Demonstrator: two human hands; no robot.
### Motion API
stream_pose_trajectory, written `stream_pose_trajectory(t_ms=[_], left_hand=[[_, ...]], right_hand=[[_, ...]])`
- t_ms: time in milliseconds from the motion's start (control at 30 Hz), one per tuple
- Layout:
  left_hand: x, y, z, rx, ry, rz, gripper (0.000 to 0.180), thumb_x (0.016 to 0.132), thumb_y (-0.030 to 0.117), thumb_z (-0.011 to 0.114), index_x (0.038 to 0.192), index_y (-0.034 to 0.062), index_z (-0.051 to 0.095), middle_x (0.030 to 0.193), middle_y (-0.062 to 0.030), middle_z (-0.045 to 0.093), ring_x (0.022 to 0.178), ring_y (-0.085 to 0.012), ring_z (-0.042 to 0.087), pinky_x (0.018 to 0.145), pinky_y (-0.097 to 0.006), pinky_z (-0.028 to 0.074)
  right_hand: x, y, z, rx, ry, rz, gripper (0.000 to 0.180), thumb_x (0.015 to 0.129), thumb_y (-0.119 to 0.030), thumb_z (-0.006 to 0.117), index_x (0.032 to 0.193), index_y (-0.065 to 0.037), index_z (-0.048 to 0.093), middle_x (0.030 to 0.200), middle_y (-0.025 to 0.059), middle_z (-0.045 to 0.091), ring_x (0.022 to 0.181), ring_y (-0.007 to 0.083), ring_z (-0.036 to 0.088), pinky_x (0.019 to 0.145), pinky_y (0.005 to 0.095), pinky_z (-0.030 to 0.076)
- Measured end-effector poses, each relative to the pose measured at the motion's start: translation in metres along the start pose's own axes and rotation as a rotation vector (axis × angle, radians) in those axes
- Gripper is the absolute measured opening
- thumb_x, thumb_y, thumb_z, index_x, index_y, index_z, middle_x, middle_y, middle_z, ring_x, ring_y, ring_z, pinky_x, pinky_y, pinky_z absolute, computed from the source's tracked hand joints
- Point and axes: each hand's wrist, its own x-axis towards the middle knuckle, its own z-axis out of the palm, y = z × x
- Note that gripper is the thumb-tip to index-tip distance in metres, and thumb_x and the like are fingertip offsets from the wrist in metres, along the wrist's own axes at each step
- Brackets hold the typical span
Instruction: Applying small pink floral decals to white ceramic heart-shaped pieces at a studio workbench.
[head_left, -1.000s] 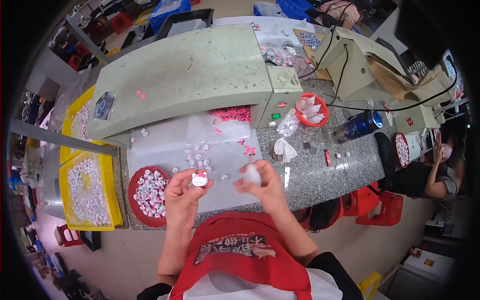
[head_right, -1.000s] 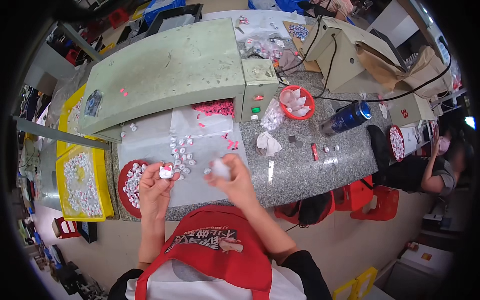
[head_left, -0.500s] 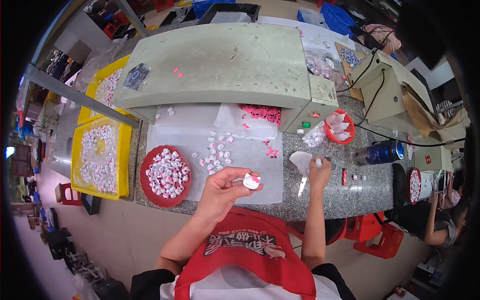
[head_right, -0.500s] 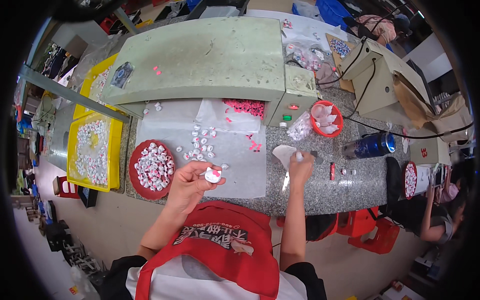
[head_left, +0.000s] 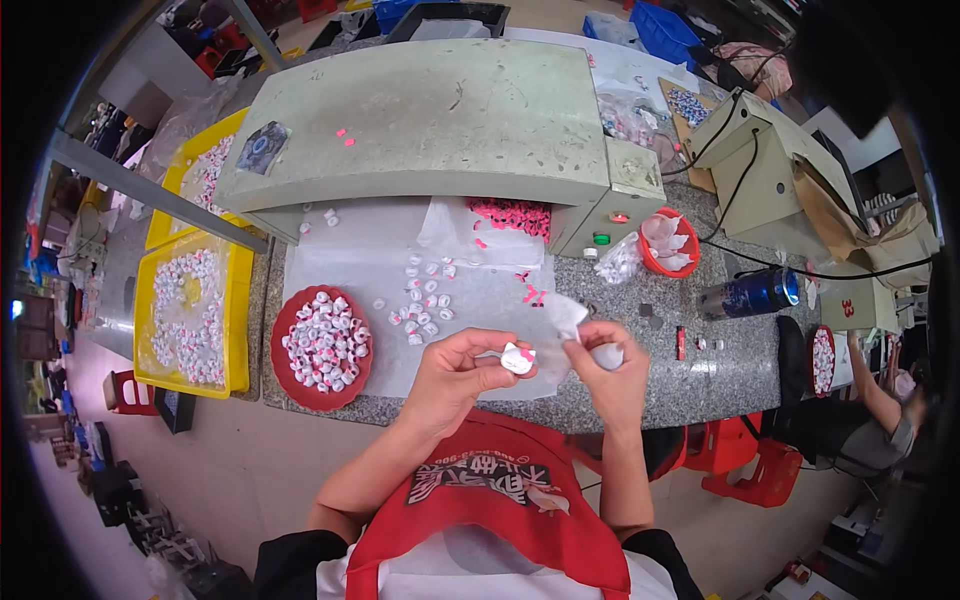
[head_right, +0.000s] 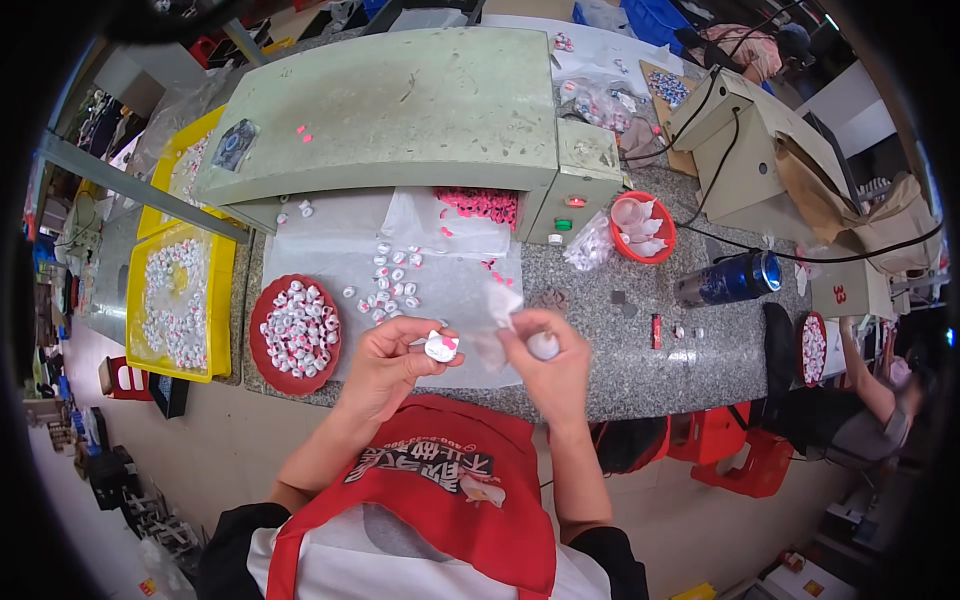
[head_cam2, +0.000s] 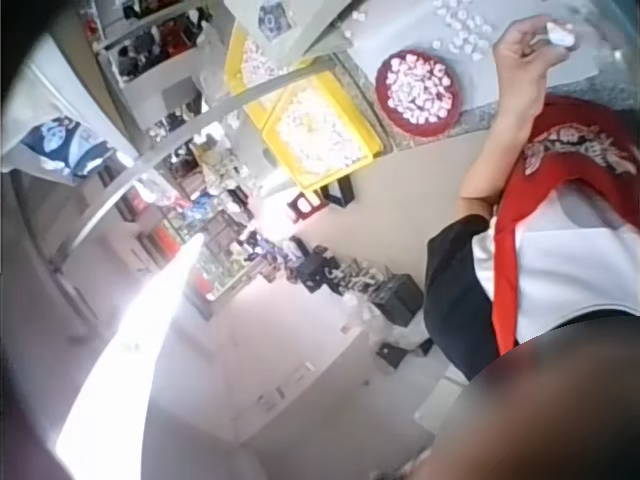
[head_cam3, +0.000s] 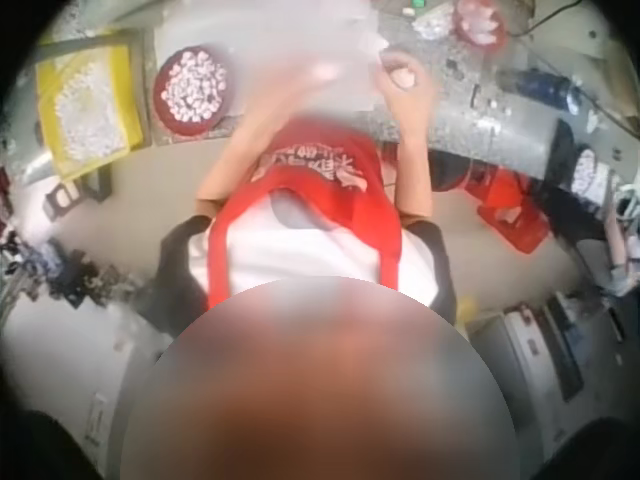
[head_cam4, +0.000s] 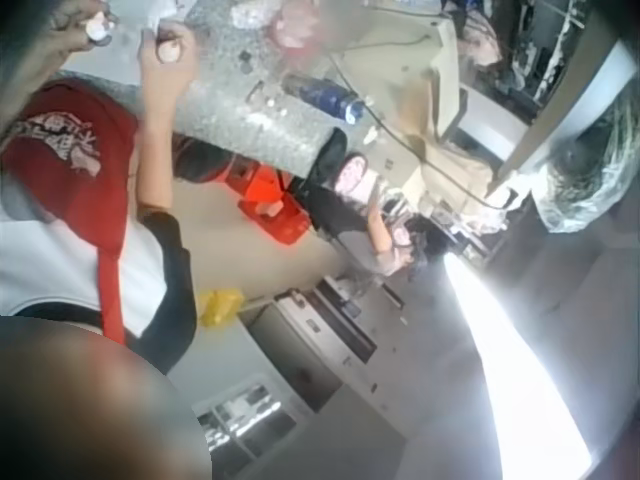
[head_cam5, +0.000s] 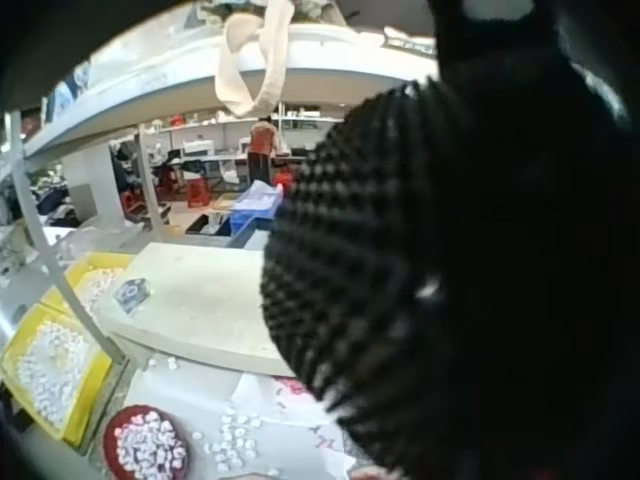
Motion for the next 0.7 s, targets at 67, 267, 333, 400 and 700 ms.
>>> stream_pose_trajectory(t_ms=[67,267,333,400,700], left_hand=[[-0.003,0.000,0.000,-0.011,-0.021,0.006,0.029,0.073,-0.011,0.056,0.100,-0.0026,0.054,0.096,-0.0162,0.059,0.087,-0.0223,0.060,0.077,-0.035,0.051],[-0.010,0.010,-0.001,-0.048,-0.037,-0.031,0.028,0.073,-0.008,0.058,0.100,-0.0046,0.054,0.093,-0.0140,0.060,0.083,-0.0191,0.061,0.073,-0.029,0.052],[-0.012,0.013,-0.003,-0.047,-0.026,-0.041,0.028,0.073,-0.006,0.059,0.100,-0.0054,0.054,0.093,-0.0139,0.060,0.083,-0.0183,0.061,0.073,-0.028,0.052],[-0.014,0.014,-0.006,-0.026,-0.033,-0.084,0.026,0.075,-0.004,0.058,0.101,-0.0056,0.054,0.093,-0.0144,0.060,0.083,-0.0179,0.061,0.072,-0.027,0.052],[0.004,0.019,-0.042,-0.373,0.198,0.264,0.030,0.079,-0.004,0.052,0.109,-0.0027,0.050,0.102,-0.0147,0.057,0.092,-0.0245,0.059,0.082,-0.028,0.049]], right_hand=[[-0.009,-0.025,0.008,0.029,-0.058,-0.055,0.015,0.067,0.003,0.064,0.081,-0.002,0.062,0.069,0.0015,0.056,0.059,0.0070,0.052,0.049,0.0197,0.040],[-0.012,-0.050,0.015,-0.187,-0.285,-0.524,0.021,0.062,0.006,0.063,0.081,-0.003,0.065,0.071,0.0063,0.055,0.060,0.0123,0.054,0.051,0.0217,0.041],[-0.014,-0.054,0.016,-0.370,-0.292,-0.657,0.025,0.057,0.005,0.063,0.080,-0.005,0.065,0.070,0.0057,0.053,0.059,0.0163,0.055,0.050,0.0245,0.043],[-0.014,-0.059,0.017,-0.432,-0.306,-0.717,0.027,0.056,0.005,0.063,0.080,-0.006,0.064,0.070,0.0053,0.053,0.059,0.0175,0.055,0.050,0.0259,0.044],[-0.009,-0.031,0.011,-0.681,-0.292,-0.689,0.021,0.058,-0.001,0.065,0.077,-0.007,0.063,0.071,0.0061,0.055,0.061,0.0216,0.056,0.051,0.0303,0.046]])
